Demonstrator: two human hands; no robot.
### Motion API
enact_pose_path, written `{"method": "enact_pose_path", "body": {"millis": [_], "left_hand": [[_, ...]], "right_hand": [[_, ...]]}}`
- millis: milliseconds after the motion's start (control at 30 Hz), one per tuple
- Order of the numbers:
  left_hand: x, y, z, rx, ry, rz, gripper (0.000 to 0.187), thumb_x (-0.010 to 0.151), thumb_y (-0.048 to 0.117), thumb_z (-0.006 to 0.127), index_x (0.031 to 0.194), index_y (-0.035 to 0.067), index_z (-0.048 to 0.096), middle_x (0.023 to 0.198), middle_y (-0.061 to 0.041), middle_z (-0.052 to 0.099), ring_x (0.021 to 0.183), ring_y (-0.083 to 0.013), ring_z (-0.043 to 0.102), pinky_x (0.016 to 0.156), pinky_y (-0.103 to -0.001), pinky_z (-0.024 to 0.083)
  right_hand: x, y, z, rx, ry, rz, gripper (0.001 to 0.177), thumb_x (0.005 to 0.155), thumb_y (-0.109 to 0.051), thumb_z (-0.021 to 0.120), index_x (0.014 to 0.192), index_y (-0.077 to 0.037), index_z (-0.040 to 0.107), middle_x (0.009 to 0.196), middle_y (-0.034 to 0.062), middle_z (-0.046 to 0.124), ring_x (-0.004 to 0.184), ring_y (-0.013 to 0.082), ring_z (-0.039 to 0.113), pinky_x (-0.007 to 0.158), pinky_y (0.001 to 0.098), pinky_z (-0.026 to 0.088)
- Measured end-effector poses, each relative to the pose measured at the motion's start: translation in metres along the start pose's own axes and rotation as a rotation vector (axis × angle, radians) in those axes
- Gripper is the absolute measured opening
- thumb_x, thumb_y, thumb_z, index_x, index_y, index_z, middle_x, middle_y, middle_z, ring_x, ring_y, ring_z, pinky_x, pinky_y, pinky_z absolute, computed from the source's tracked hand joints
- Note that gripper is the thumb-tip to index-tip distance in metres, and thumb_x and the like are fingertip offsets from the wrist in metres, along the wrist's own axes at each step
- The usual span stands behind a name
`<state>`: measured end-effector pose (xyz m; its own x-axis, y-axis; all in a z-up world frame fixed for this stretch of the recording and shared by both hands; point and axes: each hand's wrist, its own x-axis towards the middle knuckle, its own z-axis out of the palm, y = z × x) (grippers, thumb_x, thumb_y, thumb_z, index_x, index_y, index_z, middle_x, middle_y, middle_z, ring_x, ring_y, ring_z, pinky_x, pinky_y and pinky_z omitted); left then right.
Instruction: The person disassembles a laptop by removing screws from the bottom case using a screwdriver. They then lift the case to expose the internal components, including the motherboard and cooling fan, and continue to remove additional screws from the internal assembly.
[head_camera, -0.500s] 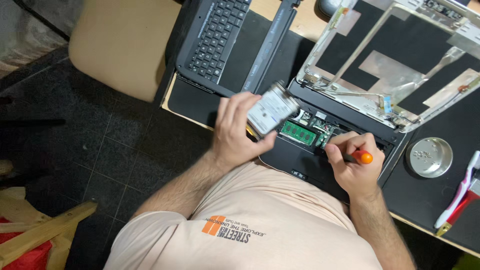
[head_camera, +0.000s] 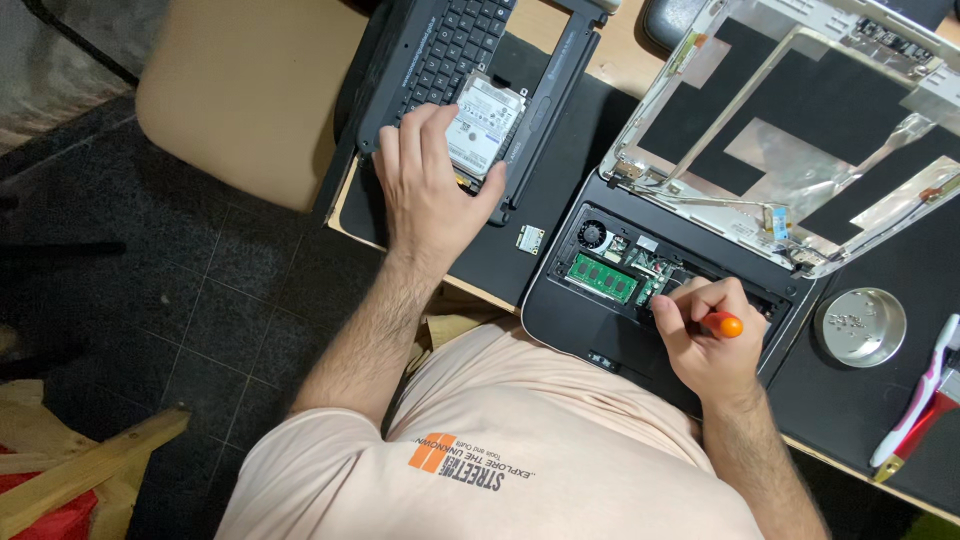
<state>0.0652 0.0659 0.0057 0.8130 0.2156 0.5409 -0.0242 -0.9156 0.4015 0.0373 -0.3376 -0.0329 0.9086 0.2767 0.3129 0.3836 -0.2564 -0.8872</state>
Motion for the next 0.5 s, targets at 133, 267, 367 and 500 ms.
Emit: {"method": "enact_pose_path", "body": {"millis": [133, 267, 367, 500], "left_hand": [[-0.001, 0.004, -0.002, 0.019, -0.048, -0.034, 0.083, 0.088, 0.035, 0.109, 0.153, 0.006, 0.068, 0.141, -0.012, 0.065, 0.111, -0.0359, 0.062, 0.097, -0.057, 0.053], [-0.003, 0.004, -0.001, 0.042, -0.074, -0.066, 0.082, 0.091, 0.037, 0.108, 0.155, 0.008, 0.066, 0.142, -0.011, 0.063, 0.115, -0.0351, 0.06, 0.105, -0.059, 0.048], [-0.002, 0.004, -0.001, 0.084, -0.085, -0.075, 0.083, 0.092, 0.042, 0.108, 0.157, 0.011, 0.066, 0.144, -0.009, 0.062, 0.117, -0.0333, 0.059, 0.109, -0.059, 0.044], [0.0, 0.01, -0.009, 0.129, -0.122, -0.082, 0.084, 0.093, 0.048, 0.108, 0.156, 0.011, 0.065, 0.146, -0.009, 0.061, 0.123, -0.0339, 0.057, 0.113, -0.063, 0.039]], "right_hand": [[0.001, -0.001, 0.001, 0.038, 0.0, 0.015, 0.047, 0.111, -0.002, 0.094, 0.093, -0.01, 0.051, 0.071, 0.0122, 0.072, 0.061, 0.0236, 0.067, 0.062, 0.0313, 0.048], [-0.003, 0.003, -0.001, 0.041, -0.024, 0.037, 0.045, 0.109, -0.001, 0.093, 0.093, -0.011, 0.053, 0.071, 0.0114, 0.072, 0.06, 0.0238, 0.068, 0.062, 0.0322, 0.049], [-0.004, 0.007, -0.004, 0.05, -0.033, 0.051, 0.043, 0.109, -0.002, 0.093, 0.094, -0.011, 0.054, 0.072, 0.0116, 0.073, 0.061, 0.0243, 0.069, 0.062, 0.0337, 0.049], [-0.004, 0.006, -0.005, 0.04, -0.036, 0.064, 0.042, 0.11, -0.003, 0.093, 0.094, -0.011, 0.055, 0.073, 0.0116, 0.074, 0.061, 0.024, 0.069, 0.061, 0.034, 0.049]]}}
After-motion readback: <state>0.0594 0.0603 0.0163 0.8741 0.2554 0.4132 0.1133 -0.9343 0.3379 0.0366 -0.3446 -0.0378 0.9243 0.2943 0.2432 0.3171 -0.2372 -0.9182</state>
